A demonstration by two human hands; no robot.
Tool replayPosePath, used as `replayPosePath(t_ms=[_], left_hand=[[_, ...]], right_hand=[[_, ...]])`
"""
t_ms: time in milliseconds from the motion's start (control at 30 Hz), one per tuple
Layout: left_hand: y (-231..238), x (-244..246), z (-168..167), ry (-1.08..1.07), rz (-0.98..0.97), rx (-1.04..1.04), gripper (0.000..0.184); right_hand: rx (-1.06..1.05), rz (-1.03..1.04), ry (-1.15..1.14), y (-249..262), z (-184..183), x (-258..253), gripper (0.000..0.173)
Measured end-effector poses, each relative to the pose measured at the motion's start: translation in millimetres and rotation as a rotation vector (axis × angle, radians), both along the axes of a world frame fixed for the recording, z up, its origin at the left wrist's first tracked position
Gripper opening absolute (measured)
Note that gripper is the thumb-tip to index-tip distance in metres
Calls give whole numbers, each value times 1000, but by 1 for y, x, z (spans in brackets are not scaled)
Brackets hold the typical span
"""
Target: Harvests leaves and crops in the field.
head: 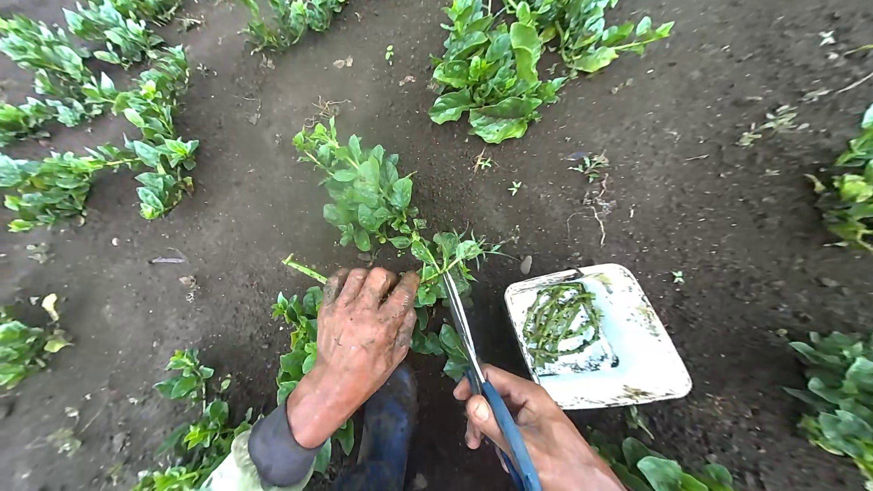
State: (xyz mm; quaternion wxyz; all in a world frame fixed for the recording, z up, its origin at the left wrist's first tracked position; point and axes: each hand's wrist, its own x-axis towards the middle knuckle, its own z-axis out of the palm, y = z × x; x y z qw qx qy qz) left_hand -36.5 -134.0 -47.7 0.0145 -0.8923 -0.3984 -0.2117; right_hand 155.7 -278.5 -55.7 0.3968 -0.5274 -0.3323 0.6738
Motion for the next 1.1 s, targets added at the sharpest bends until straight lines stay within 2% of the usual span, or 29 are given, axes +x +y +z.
replayPosePath(t_ms=[300,533,733,867,967,1100], left_hand=[[1,-2,1,20,-74,-69,31],[3,-3,3,21,-91,-94,30],[4,-3,0,-62,-92,-157,31],[9,-9,0,-281,-139,-373,30],[13,-15,1,-455,-245,-555,29],[18,-19,2,-613,-393,-755,29]], right_hand=[[0,-25,-43,1,-3,0,42],[6,-60,-47,2,-4,0,38],[24,-140,57,2,-3,-1,33],[67,14,142,-2,-4,12,36],[101,133,266,-4,-7,16,41],[148,182,374,-3,-7,17,43]])
